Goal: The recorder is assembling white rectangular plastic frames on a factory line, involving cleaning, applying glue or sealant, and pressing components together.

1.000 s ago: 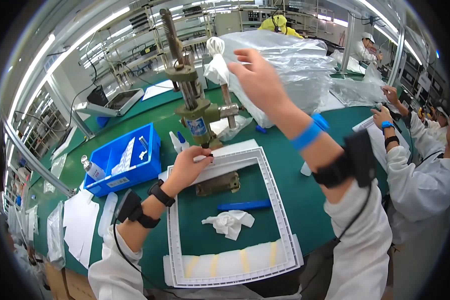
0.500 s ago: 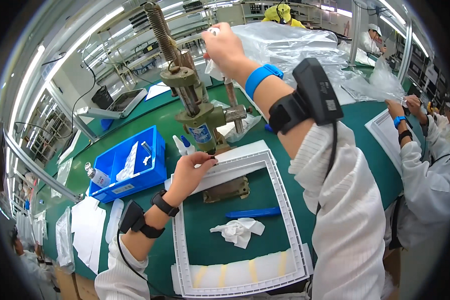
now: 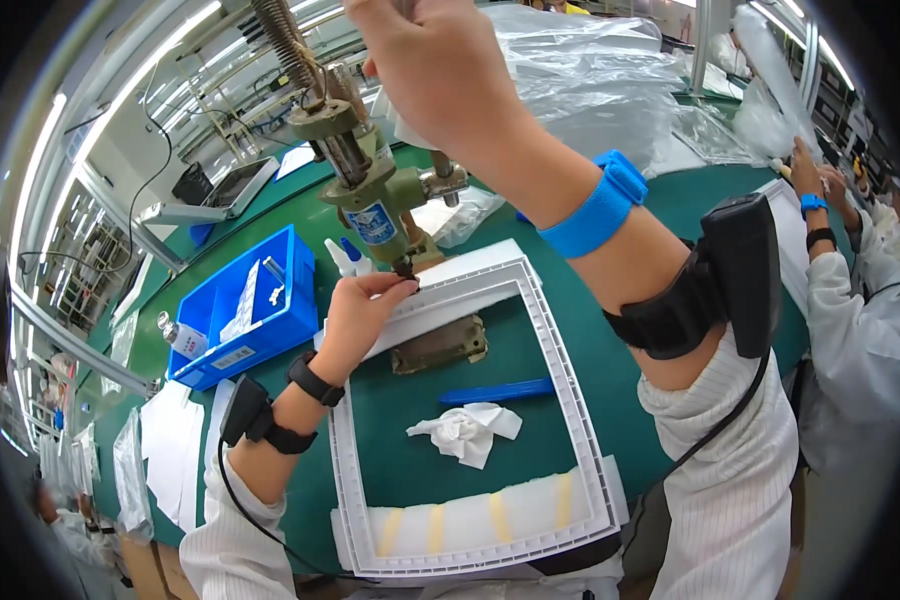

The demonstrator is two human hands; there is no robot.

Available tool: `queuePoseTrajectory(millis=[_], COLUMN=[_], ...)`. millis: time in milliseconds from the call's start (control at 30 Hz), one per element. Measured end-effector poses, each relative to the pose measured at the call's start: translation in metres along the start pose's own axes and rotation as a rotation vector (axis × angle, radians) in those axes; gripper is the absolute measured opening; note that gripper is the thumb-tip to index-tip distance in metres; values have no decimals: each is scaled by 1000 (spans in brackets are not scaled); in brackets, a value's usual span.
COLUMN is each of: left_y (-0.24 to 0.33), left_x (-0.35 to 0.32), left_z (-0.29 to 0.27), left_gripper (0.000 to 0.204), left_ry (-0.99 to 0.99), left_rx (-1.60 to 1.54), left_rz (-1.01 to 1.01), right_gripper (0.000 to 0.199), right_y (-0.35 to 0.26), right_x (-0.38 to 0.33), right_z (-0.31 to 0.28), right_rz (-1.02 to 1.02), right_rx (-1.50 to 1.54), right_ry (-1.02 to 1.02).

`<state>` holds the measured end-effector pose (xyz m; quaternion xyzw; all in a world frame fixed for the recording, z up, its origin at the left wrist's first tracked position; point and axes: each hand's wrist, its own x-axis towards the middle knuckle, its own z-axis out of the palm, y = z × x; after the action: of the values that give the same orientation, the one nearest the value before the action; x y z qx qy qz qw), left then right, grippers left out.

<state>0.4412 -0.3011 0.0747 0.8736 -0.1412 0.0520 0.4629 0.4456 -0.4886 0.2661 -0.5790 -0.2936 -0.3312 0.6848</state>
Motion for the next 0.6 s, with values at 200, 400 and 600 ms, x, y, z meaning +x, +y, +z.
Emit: queuePoseTrajectory(millis=[200,400,600], left_y=[0,3,5], left_x=[-2,-3,-5], left_z=[0,1,-2], left_gripper=[29,29,30], left_ry=[11,20,30], left_rx=[-34,-5,14], left_rz=[-3,25,32], right_gripper=[16,15,12], right_y=[-14,-6,-10], right_x=[-26,-37,-61], right_z=[-5,-9,-15], right_rz=[-78,-147,-98], right_rx=[-9,49,24], right_ry=[-49,-26,-78])
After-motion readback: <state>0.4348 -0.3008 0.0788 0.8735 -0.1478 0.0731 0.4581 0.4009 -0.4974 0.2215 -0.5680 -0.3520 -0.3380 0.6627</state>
